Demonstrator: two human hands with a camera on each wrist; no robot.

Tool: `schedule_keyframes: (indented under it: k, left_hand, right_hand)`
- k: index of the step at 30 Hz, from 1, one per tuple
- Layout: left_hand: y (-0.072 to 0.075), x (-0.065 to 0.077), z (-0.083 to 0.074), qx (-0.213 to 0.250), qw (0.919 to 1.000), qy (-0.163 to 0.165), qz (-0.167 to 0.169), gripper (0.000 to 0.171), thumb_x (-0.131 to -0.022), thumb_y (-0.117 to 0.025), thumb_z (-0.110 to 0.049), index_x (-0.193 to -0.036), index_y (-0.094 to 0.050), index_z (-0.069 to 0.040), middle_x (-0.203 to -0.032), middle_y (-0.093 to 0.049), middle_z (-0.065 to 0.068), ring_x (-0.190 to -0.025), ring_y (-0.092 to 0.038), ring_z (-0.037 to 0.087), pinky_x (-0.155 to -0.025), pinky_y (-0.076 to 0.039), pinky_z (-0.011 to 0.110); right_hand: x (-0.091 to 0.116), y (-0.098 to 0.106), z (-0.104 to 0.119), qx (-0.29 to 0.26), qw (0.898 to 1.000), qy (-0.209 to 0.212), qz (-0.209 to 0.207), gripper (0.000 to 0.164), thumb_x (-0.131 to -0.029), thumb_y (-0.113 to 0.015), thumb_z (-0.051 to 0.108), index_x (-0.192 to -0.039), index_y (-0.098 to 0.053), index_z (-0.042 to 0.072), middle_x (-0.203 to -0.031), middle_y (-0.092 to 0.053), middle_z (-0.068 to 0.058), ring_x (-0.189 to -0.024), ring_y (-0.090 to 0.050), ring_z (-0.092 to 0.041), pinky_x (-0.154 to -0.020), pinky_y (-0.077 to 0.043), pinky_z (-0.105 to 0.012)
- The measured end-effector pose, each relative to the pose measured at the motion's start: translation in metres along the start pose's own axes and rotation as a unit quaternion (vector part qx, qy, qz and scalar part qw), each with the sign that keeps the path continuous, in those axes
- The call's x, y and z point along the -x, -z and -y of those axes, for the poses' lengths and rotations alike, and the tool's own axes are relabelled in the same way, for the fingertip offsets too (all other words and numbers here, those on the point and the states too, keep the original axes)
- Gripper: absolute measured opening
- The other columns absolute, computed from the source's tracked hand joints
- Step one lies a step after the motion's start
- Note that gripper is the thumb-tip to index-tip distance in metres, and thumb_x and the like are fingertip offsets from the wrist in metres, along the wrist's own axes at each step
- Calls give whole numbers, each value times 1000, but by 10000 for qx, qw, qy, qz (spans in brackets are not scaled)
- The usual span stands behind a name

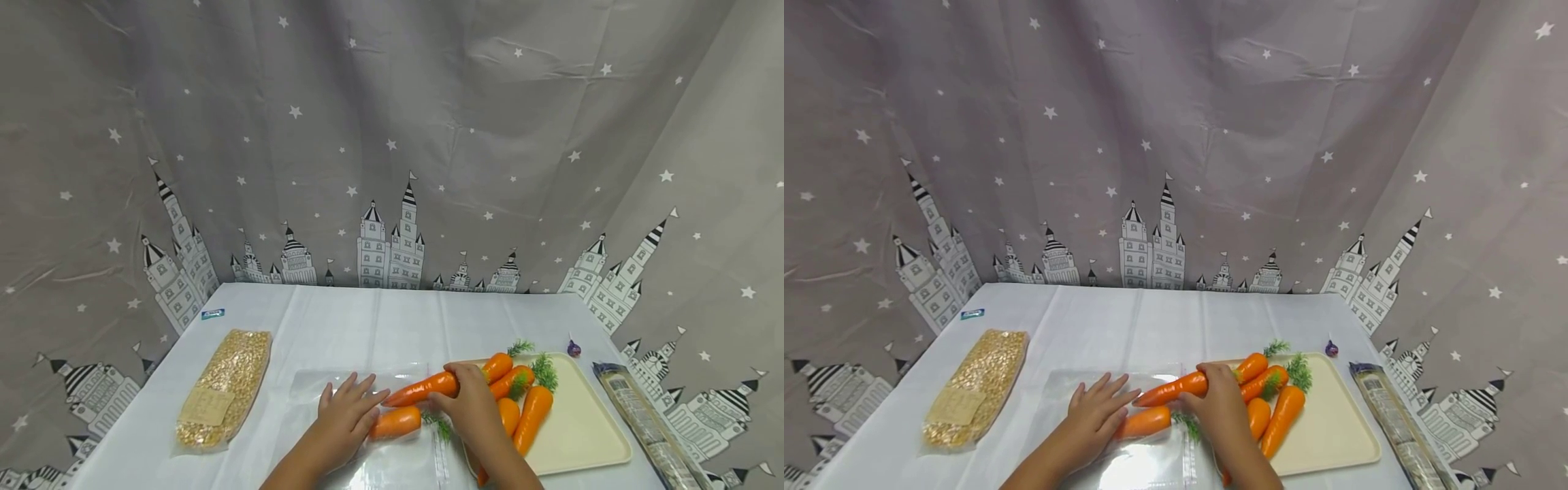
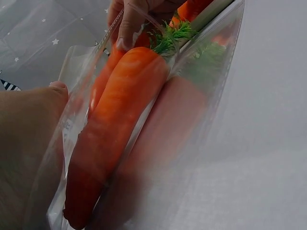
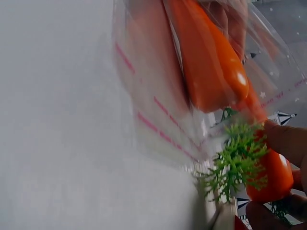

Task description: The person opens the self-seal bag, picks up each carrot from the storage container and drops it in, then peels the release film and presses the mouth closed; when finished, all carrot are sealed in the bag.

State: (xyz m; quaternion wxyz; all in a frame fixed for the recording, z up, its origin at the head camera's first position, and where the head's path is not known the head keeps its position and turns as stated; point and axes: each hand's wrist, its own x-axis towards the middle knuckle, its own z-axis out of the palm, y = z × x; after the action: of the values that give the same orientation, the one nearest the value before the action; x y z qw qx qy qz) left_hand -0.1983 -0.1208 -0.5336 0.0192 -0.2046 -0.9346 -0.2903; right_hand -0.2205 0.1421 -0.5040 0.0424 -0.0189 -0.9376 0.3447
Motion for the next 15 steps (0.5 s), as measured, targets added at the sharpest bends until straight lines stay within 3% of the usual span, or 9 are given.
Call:
schedule_keyframes:
  k: [7,15]
  left_hand:
    - [-1,1,-1,31,10000,27,23,44,-110,-41,-54,-145,-63,-37,-163,-47,6,-155,-30,45,-115,-8,83]
    - [-1,-1,1,-113,9999,24,-43,44,-110,-41,-53,-145,-62,-36,-163,-47,5,-155,-30,44,-116,-9,81]
  right_hand:
    - [-1,-4,4,-247,9993,-136,238,59,-81,-92,35,-132,-69,16,-138,-62,-10,-124,-61,-28,-110,-49,-57]
    - [-3,-9,0,-557,9976,240,346,52,-86,-87,28,-132,-68,14,-134,-62,-10,-113,-62,-23,-101,-55,-47]
